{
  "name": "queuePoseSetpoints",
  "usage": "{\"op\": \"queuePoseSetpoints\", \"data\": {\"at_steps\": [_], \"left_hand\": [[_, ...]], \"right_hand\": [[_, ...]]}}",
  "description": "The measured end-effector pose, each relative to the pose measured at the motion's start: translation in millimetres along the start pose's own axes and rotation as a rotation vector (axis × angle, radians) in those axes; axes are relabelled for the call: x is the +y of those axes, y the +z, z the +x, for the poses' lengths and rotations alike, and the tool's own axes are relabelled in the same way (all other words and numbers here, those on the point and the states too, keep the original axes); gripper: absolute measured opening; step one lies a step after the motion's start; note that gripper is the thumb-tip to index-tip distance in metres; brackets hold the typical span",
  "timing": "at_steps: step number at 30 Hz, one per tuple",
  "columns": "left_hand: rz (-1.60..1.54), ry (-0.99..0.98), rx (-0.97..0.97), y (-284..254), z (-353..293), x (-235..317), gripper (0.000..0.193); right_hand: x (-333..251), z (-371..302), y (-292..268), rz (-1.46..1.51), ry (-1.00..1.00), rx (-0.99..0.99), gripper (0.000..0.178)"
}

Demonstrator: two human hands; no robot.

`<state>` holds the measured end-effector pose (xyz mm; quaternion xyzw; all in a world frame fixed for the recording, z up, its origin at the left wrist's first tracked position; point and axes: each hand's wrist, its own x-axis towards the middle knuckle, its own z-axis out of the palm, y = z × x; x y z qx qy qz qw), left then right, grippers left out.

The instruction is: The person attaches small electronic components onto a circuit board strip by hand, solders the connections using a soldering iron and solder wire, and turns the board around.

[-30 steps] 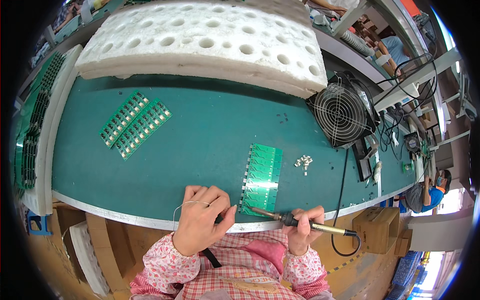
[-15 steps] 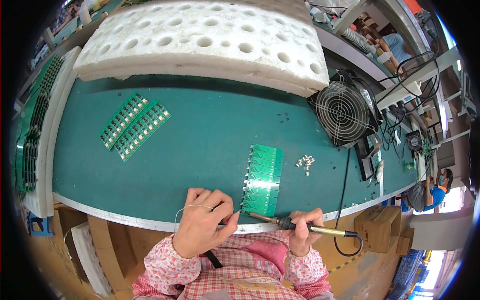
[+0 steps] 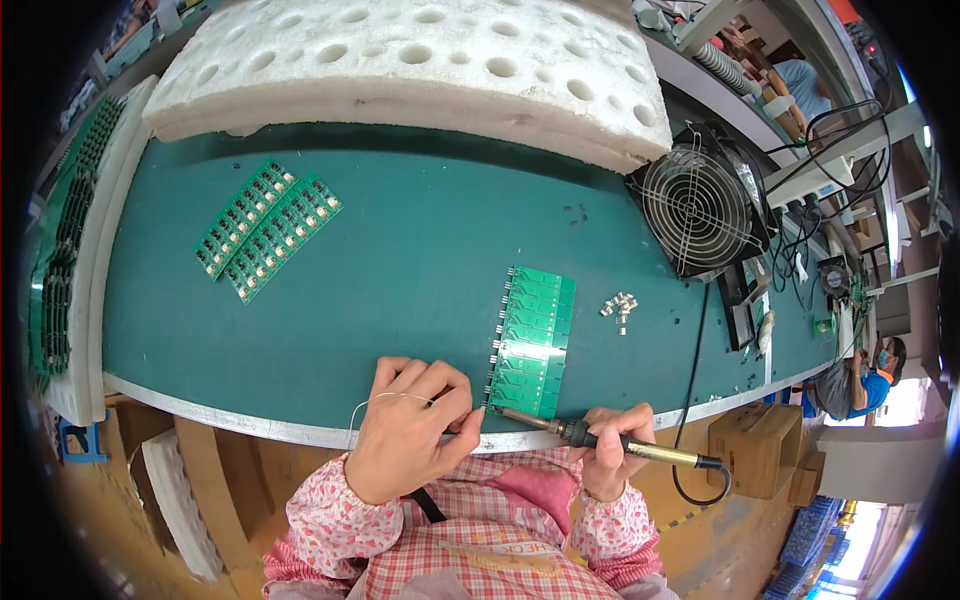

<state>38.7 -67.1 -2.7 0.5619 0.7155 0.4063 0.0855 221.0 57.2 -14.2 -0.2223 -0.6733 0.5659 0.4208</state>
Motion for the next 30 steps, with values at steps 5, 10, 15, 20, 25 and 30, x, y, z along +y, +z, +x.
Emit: {"op": "queuePoseSetpoints", "data": {"at_steps": [5,10,15,20,25,30], "left_hand": [[0.013,0.000,0.003,1.7,0.1,-0.5,0.012],[-0.007,-0.037,0.008,1.2,-1.1,0.0,0.012],[0.016,0.000,0.001,1.3,-0.2,-0.5,0.011],[0.044,0.011,0.009,3.4,1.7,0.5,0.012],[0.049,0.015,0.026,4.5,2.4,1.3,0.014],[0.089,0.026,0.007,5.3,2.0,3.2,0.014]], "right_hand": [[5.3,-2.4,-8.7,0.028,0.001,-0.045,0.019],[10.1,-2.5,-7.6,0.069,-0.075,0.017,0.018],[9.1,-2.2,-6.4,0.061,-0.047,0.017,0.018],[6.3,-2.3,-8.5,0.036,-0.017,-0.026,0.016],[6.5,-1.0,-9.5,0.035,-0.027,-0.045,0.015],[5.2,-2.8,-11.2,0.039,-0.006,-0.045,0.016]]}}
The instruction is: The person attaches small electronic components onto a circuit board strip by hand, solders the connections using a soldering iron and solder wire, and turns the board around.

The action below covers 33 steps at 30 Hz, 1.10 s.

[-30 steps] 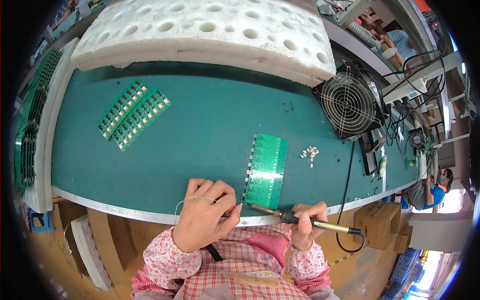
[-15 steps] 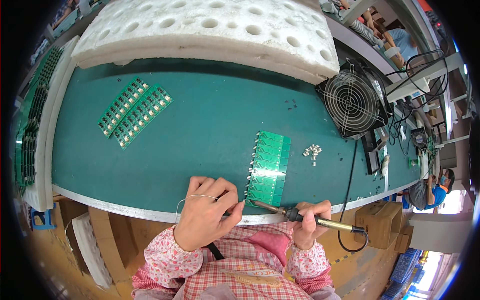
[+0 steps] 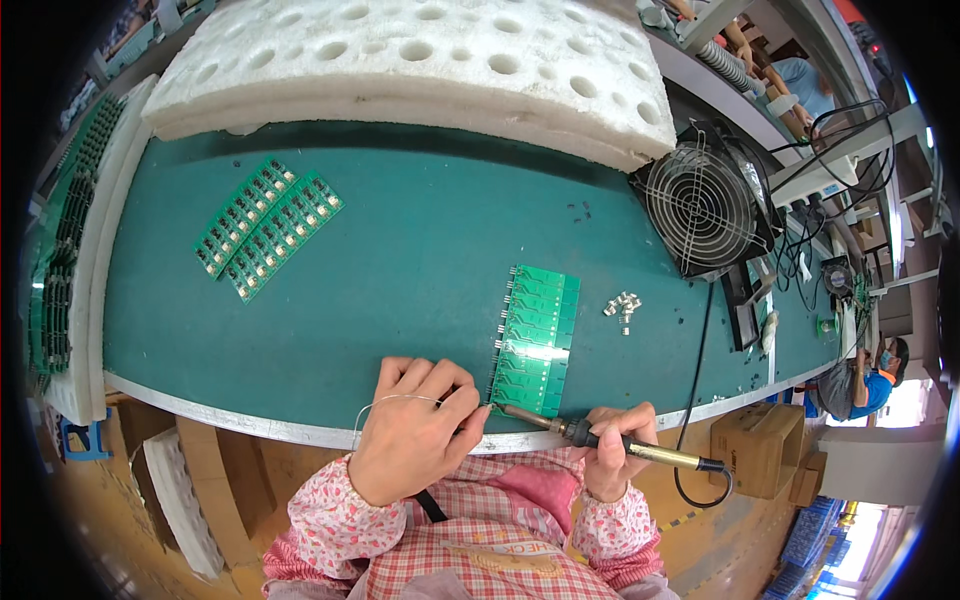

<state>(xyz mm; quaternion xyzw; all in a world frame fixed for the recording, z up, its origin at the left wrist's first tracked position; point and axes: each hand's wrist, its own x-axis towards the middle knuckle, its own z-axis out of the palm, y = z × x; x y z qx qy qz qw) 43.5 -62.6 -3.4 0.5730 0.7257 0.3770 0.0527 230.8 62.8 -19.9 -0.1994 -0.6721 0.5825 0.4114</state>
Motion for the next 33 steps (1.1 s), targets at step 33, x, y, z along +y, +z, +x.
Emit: {"op": "queuePoseSetpoints", "data": {"at_steps": [33], "left_hand": [[0.256,0.125,0.117,48.0,26.4,67.9,0.023]], "right_hand": [[-24.8,62.2,-197.7,-0.327,-0.265,0.971,0.020]]}}
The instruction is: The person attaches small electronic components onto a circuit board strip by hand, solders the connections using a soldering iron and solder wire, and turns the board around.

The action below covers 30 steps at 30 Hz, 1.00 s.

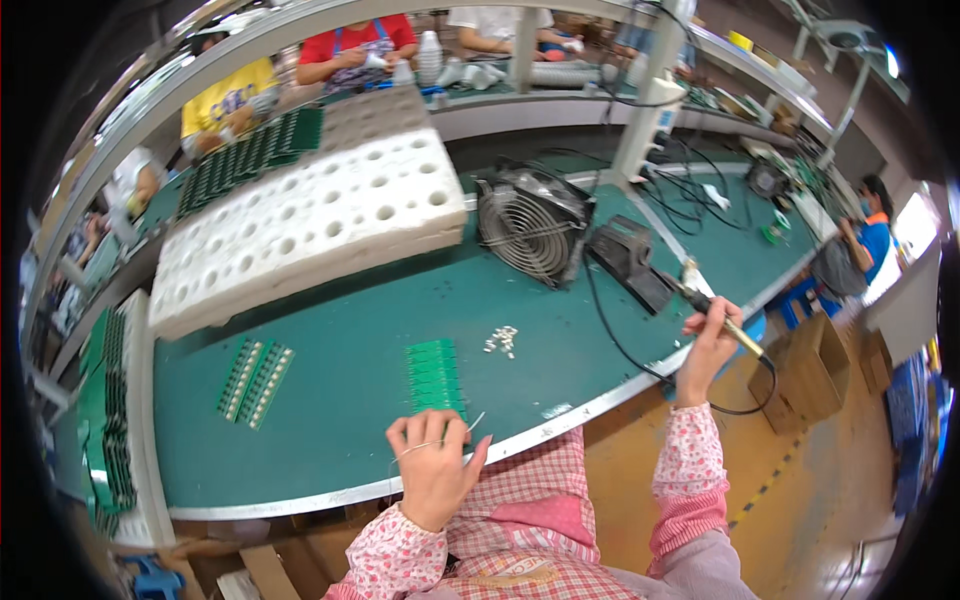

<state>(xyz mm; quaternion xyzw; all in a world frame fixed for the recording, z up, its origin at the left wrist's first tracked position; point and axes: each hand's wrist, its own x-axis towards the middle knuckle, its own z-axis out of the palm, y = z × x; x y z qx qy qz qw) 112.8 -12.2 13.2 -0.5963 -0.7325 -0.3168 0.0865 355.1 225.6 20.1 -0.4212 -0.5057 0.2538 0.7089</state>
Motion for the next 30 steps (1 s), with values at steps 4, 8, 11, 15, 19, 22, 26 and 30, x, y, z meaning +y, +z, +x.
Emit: {"op": "queuePoseSetpoints", "data": {"at_steps": [4,8,11,15,19,22,26,30], "left_hand": [[0.084,-0.021,-0.029,-8.4,-9.6,-15.2,0.026],[0.110,-0.090,0.010,-33.4,-20.2,-29.3,0.028],[-0.053,-0.162,0.044,-41.4,-32.8,-35.8,0.025],[-0.325,-0.275,0.070,-41.6,-38.8,-34.0,0.024],[-0.382,-0.260,0.025,-31.2,-39.8,-36.3,0.025],[-0.252,-0.199,0.049,-28.2,-39.4,-32.8,0.028],[-0.152,-0.205,0.120,-24.8,-45.3,-37.5,0.038],[-0.088,-0.257,0.118,-21.0,-49.4,-43.4,0.041]], "right_hand": [[16.1,4.0,12.2,-0.025,0.034,-0.006,0.022],[27.2,14.3,14.6,-0.021,0.037,-0.034,0.022],[35.8,20.3,16.9,-0.036,0.042,-0.082,0.023],[42.1,26.2,27.5,-0.088,0.051,-0.148,0.023],[45.6,33.9,41.1,-0.121,0.144,-0.295,0.024],[37.4,38.1,48.9,-0.075,0.325,-0.432,0.030],[46.7,36.3,43.2,0.181,0.540,-0.471,0.041],[36.6,16.2,29.0,0.190,0.676,-0.358,0.040]]}}
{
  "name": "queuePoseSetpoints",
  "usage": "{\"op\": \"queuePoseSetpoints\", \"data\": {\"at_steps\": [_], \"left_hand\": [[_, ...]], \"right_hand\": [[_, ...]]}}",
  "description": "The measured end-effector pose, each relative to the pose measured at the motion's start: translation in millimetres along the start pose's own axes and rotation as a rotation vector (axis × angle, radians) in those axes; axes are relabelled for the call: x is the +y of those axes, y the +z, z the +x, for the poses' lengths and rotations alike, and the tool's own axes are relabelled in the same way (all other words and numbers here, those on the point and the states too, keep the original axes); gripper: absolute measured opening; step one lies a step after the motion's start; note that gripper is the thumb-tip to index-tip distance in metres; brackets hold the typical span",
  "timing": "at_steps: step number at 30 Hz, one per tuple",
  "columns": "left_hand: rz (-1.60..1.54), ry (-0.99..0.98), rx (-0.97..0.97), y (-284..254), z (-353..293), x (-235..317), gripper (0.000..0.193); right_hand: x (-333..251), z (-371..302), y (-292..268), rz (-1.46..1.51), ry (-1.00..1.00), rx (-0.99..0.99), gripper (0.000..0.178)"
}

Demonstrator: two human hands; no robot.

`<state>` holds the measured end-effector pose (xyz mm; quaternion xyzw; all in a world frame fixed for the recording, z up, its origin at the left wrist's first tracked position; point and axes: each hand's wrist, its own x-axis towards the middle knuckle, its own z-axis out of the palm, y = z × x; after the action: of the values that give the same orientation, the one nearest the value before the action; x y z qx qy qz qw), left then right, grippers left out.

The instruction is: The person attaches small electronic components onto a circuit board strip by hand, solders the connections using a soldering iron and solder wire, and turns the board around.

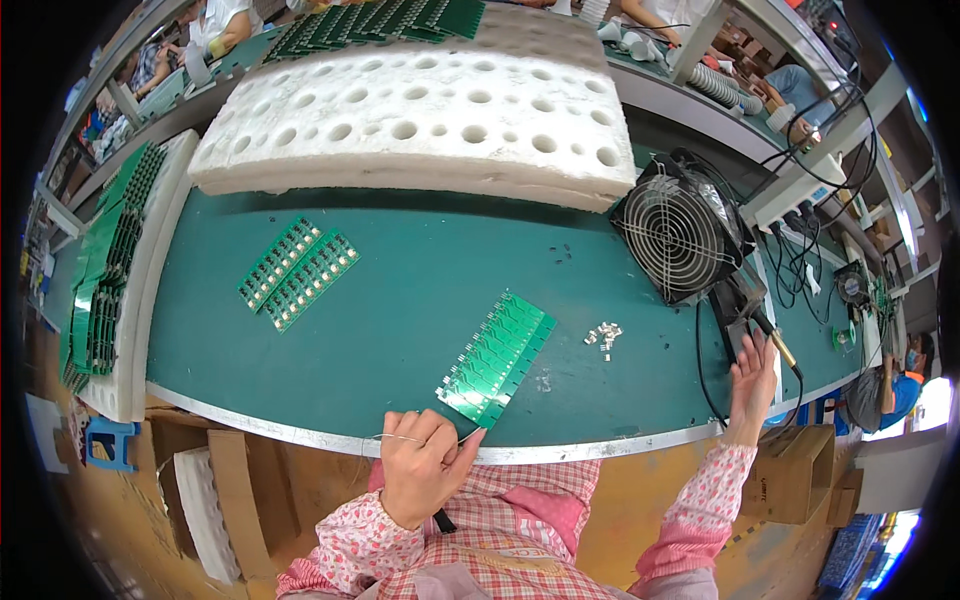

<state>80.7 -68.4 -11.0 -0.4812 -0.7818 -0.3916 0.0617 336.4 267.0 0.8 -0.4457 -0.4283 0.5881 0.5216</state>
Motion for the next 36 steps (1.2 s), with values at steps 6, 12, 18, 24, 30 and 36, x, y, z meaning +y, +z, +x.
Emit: {"op": "queuePoseSetpoints", "data": {"at_steps": [6,12,18,24,30,36], "left_hand": [[-0.034,-0.003,-0.003,2.8,1.4,1.2,0.042],[0.008,0.012,-0.022,-0.8,1.4,-2.4,0.038],[0.004,0.011,-0.025,0.4,3.8,-3.5,0.037],[-0.585,-0.374,-0.104,-22.6,32.6,-20.8,0.025],[-0.978,-0.476,-0.375,-12.7,102.9,-29.9,0.015],[-1.162,-0.503,-0.503,7.3,125.9,-58.6,0.010]], "right_hand": [[13.0,-88.9,68.4,-0.507,-0.243,-0.132,0.019],[26.8,-109.1,177.7,-0.939,-0.644,-0.680,0.026],[22.7,-100.8,194.8,-0.917,-0.287,-0.850,0.022],[22.1,-100.2,163.5,-0.241,0.071,-0.616,0.015],[35.2,-114.5,152.4,0.049,0.030,-0.392,0.015],[41.8,-128.9,153.1,0.194,0.046,-0.317,0.013]]}}
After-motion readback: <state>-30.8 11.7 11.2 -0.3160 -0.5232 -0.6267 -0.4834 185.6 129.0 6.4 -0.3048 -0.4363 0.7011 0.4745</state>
